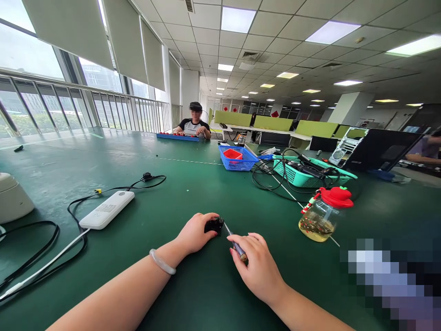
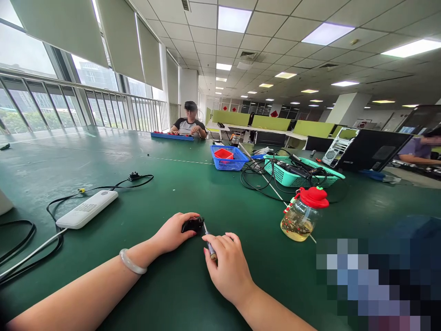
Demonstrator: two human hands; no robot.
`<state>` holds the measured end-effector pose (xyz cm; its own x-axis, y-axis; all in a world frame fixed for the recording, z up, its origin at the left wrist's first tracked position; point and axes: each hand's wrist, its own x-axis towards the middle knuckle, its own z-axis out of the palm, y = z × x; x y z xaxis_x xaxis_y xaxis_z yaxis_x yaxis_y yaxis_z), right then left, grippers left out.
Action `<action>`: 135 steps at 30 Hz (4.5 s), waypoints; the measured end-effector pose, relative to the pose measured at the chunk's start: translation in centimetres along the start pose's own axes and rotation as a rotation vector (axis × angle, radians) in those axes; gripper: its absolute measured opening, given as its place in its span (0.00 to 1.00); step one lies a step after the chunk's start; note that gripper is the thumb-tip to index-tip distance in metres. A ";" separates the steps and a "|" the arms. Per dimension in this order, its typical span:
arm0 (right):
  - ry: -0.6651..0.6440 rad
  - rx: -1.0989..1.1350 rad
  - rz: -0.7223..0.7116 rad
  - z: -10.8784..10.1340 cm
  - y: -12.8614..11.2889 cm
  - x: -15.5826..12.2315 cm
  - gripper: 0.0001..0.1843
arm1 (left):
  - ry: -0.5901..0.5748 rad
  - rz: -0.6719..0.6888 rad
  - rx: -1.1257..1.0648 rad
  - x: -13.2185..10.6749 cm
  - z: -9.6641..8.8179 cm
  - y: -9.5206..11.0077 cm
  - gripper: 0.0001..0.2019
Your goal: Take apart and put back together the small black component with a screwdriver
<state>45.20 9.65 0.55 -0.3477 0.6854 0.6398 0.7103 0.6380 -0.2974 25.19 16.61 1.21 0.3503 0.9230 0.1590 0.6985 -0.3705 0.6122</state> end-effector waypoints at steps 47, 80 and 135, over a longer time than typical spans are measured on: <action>0.132 0.254 0.096 -1.1 0.1 0.1 0.10 | -0.053 0.026 0.036 0.0 0.1 -0.4 0.21; 0.020 0.244 0.058 -1.1 0.1 0.1 0.07 | -0.066 0.110 0.145 -0.3 0.3 0.2 0.25; -0.016 0.154 0.221 -0.3 1.1 0.3 0.11 | 0.015 0.111 0.215 -0.7 0.4 0.1 0.15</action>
<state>46.07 10.48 0.67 -0.2050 0.8185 0.5366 0.6690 0.5174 -0.5336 25.29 15.93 0.83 0.4241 0.8765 0.2279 0.7736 -0.4814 0.4120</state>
